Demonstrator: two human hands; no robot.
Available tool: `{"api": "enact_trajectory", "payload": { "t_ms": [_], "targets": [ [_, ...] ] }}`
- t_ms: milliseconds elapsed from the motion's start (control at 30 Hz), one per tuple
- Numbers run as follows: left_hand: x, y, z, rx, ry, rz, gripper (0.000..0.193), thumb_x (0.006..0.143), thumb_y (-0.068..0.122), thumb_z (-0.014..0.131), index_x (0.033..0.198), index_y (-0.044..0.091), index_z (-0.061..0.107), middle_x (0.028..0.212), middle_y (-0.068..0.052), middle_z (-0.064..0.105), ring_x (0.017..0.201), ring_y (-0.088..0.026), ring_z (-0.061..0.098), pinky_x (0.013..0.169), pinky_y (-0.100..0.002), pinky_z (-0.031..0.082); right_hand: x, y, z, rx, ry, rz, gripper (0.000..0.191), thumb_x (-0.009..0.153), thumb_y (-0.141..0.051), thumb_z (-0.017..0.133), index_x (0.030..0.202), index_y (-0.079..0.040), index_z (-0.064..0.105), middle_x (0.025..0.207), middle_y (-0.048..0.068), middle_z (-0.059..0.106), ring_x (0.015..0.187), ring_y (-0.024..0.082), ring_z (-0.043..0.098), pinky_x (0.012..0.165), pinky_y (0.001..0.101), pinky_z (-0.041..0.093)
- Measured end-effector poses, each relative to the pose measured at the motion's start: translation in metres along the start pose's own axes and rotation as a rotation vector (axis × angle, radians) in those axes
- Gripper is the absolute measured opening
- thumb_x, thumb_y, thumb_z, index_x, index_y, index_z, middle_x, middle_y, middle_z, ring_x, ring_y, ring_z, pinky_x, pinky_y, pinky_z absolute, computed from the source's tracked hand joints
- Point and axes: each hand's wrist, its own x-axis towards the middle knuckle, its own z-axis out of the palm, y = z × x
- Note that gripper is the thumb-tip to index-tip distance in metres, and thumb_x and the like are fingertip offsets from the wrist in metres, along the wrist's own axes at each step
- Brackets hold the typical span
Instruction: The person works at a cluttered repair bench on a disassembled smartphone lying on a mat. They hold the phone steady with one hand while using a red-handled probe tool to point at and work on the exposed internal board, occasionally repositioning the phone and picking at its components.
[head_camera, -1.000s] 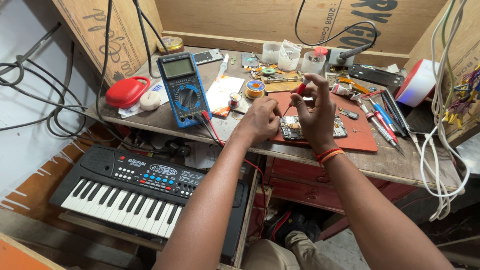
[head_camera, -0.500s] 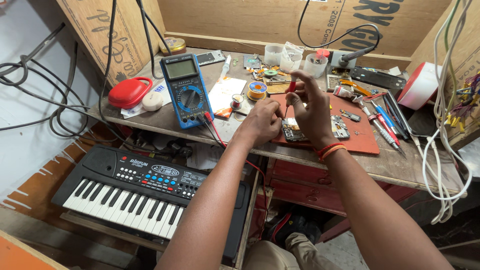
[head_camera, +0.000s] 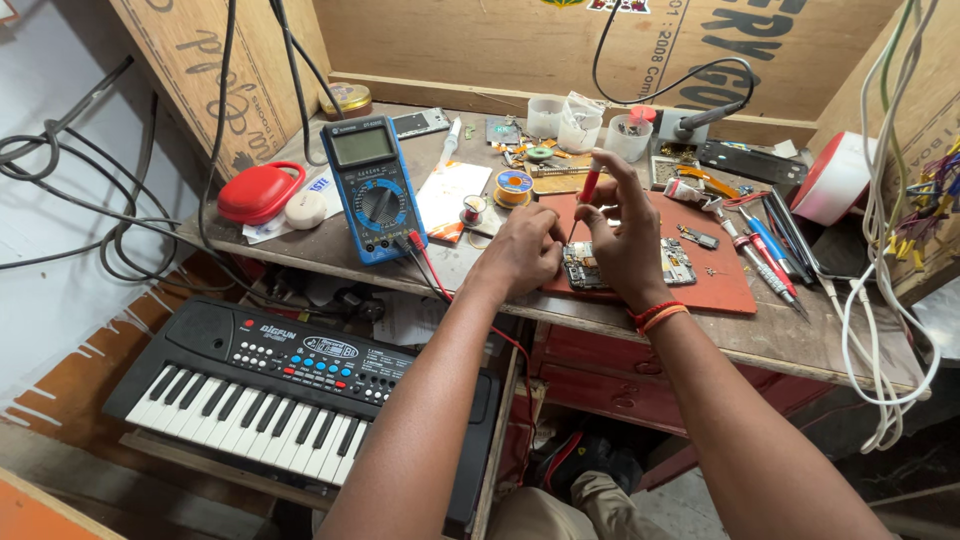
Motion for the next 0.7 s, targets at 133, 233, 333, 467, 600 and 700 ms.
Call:
{"api": "enact_trajectory", "payload": {
  "t_ms": [133, 233, 333, 467, 600, 700],
  "targets": [
    [-0.0004, -0.0011, -0.0005, 0.003, -0.001, 0.008, 0.014, 0.084, 0.011, 0.067, 0.096, 0.004, 0.066, 0.111, -0.015, 0.064, 0.116, -0.033, 0.058, 0.102, -0.042, 0.048, -0.0014, 0.0011, 0.0002, 0.037, -0.015, -0.073, 0.066, 0.097, 0.002, 0.068, 0.154, -0.019, 0.042, 0.106, 0.002, 0.076, 0.095, 0.014, 0.074, 0.076, 0.0308, 0.057],
    [-0.0019, -0.0024, -0.0007, -0.023, 0.009, 0.032, 0.012, 0.084, 0.011, 0.068, 0.095, 0.005, 0.067, 0.11, -0.014, 0.064, 0.115, -0.033, 0.059, 0.102, -0.042, 0.047, -0.0013, -0.0005, 0.0045, -0.066, -0.003, -0.219, 0.075, 0.088, 0.0, 0.078, 0.151, -0.018, 0.042, 0.119, 0.013, 0.067, 0.094, 0.02, 0.069, 0.073, 0.0322, 0.057],
    [0.001, -0.0025, 0.0004, -0.003, 0.019, 0.048, 0.016, 0.083, 0.009, 0.066, 0.099, 0.006, 0.067, 0.11, -0.014, 0.064, 0.114, -0.033, 0.059, 0.103, -0.042, 0.047, -0.0014, -0.0014, 0.0066, -0.148, -0.055, -0.062, 0.078, 0.087, -0.005, 0.083, 0.152, -0.019, 0.042, 0.097, 0.01, 0.065, 0.081, 0.021, 0.065, 0.067, 0.0337, 0.055],
    [0.0003, -0.0028, 0.0002, 0.0, 0.004, 0.011, 0.01, 0.084, 0.009, 0.066, 0.093, 0.005, 0.067, 0.107, -0.014, 0.065, 0.113, -0.032, 0.06, 0.103, -0.041, 0.048, -0.0015, 0.0011, 0.0063, -0.079, -0.042, -0.023, 0.078, 0.089, 0.002, 0.075, 0.156, -0.02, 0.039, 0.092, 0.006, 0.066, 0.083, 0.019, 0.068, 0.07, 0.0347, 0.056],
    [-0.0001, -0.0025, 0.0001, 0.008, 0.012, 0.015, 0.01, 0.083, 0.009, 0.066, 0.092, 0.004, 0.066, 0.106, -0.014, 0.065, 0.112, -0.032, 0.06, 0.101, -0.042, 0.048, -0.0029, 0.0036, 0.0061, -0.01, -0.038, -0.124, 0.077, 0.094, 0.007, 0.068, 0.159, -0.019, 0.036, 0.099, 0.004, 0.069, 0.092, 0.018, 0.072, 0.079, 0.0346, 0.058],
    [0.0001, -0.0024, -0.0002, -0.012, 0.02, 0.03, 0.011, 0.083, 0.008, 0.066, 0.093, 0.005, 0.067, 0.106, -0.014, 0.064, 0.112, -0.033, 0.06, 0.101, -0.042, 0.048, -0.0018, 0.0044, 0.0054, 0.02, -0.039, -0.121, 0.079, 0.091, 0.007, 0.072, 0.157, -0.018, 0.035, 0.102, 0.008, 0.065, 0.09, 0.017, 0.072, 0.079, 0.0325, 0.06]
  ]
}}
